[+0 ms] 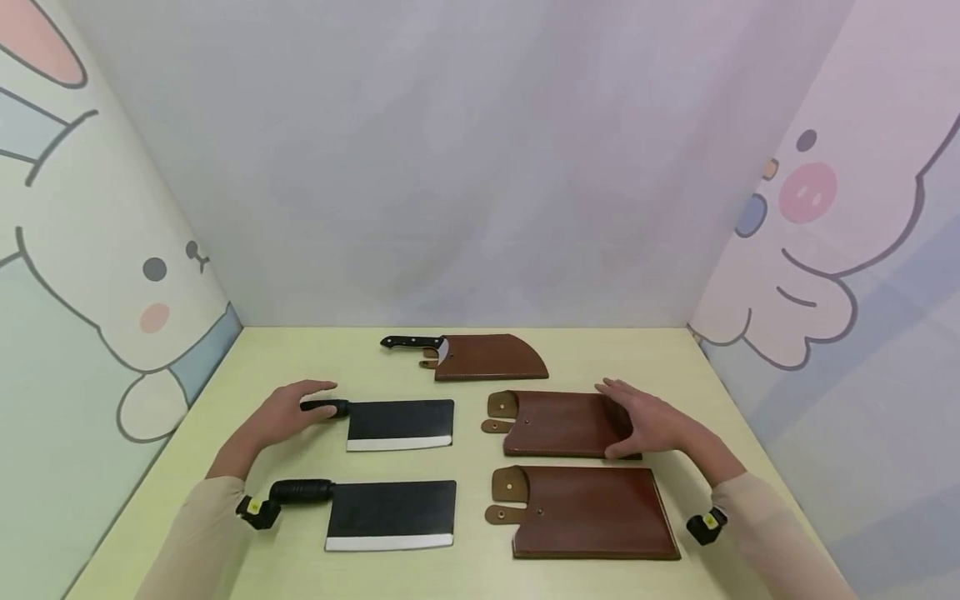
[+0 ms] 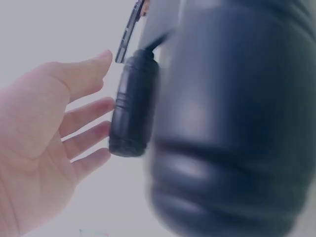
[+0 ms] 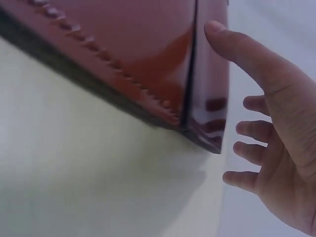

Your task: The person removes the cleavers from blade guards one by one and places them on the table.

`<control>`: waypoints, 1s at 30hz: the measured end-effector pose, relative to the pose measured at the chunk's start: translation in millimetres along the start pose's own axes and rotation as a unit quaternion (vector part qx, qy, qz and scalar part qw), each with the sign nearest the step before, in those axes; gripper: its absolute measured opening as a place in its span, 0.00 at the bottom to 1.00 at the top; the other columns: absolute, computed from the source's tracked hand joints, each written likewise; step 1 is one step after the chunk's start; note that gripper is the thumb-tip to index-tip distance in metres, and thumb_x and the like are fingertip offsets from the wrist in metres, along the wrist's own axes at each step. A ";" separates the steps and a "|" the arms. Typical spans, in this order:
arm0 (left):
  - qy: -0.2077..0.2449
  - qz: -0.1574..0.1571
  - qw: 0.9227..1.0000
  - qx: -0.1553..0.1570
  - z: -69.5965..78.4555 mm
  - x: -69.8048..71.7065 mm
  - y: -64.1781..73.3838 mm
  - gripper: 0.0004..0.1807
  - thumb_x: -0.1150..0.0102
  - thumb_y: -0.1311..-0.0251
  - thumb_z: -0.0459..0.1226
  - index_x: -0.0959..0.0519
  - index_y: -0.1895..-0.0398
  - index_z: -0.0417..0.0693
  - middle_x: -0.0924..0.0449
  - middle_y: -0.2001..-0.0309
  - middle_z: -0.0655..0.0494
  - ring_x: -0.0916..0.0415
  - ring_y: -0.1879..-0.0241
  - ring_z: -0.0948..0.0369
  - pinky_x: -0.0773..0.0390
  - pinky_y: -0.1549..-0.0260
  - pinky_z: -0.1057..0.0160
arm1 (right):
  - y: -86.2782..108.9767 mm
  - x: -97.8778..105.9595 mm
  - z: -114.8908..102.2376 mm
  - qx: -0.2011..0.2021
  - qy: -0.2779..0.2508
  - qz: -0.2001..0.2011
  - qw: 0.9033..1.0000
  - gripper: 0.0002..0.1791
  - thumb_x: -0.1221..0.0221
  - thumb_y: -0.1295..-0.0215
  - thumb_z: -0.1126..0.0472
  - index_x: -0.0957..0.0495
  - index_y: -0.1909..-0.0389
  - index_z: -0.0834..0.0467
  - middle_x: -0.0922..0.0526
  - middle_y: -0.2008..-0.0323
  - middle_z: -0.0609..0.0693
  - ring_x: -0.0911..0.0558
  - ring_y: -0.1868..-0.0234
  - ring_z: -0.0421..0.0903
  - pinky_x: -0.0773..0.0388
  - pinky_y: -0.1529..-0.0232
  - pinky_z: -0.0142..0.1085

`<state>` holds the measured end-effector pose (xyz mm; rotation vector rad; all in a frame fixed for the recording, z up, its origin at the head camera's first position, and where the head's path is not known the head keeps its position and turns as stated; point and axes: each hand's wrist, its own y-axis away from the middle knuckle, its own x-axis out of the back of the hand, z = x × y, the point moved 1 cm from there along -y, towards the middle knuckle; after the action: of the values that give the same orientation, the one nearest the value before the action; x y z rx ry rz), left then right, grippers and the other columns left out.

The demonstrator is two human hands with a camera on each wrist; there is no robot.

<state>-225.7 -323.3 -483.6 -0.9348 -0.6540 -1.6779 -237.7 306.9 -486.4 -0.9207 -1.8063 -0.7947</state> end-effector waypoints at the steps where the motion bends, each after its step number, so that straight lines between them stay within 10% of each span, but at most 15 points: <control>1: 0.002 0.002 1.000 -0.001 2.8 2.0 -0.4 0.30 0.38 0.29 0.48 0.26 0.32 0.39 0.27 0.33 0.35 0.36 0.31 0.34 0.34 0.38 0.33 | -1.0 3.0 -0.8 0.001 0.001 0.003 1.000 0.62 0.26 0.52 0.31 0.40 0.22 0.59 0.43 0.22 0.64 0.44 0.23 0.68 0.34 0.34 0.64; 18: -0.019 0.089 0.996 -0.008 43.7 2.8 -47.7 0.37 0.38 0.31 0.55 0.30 0.27 0.41 0.30 0.30 0.37 0.36 0.29 0.38 0.36 0.34 0.35 | -54.5 36.3 -32.4 0.034 0.043 0.077 0.996 0.44 0.34 0.35 0.39 0.33 0.26 0.59 0.38 0.24 0.64 0.35 0.26 0.65 0.32 0.35 0.63; 30: -0.020 0.059 0.998 -0.026 40.2 -21.4 -91.7 0.37 0.39 0.30 0.53 0.32 0.26 0.40 0.31 0.29 0.37 0.37 0.28 0.39 0.36 0.33 0.37 | -105.8 21.8 -37.5 0.045 0.037 0.084 0.995 0.46 0.35 0.35 0.37 0.34 0.25 0.60 0.36 0.25 0.63 0.33 0.27 0.64 0.33 0.34 0.61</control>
<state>-299.9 -253.2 -477.0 -1.0255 -0.5732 -1.5820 -317.5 227.5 -466.3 -0.9577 -1.6613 -0.6278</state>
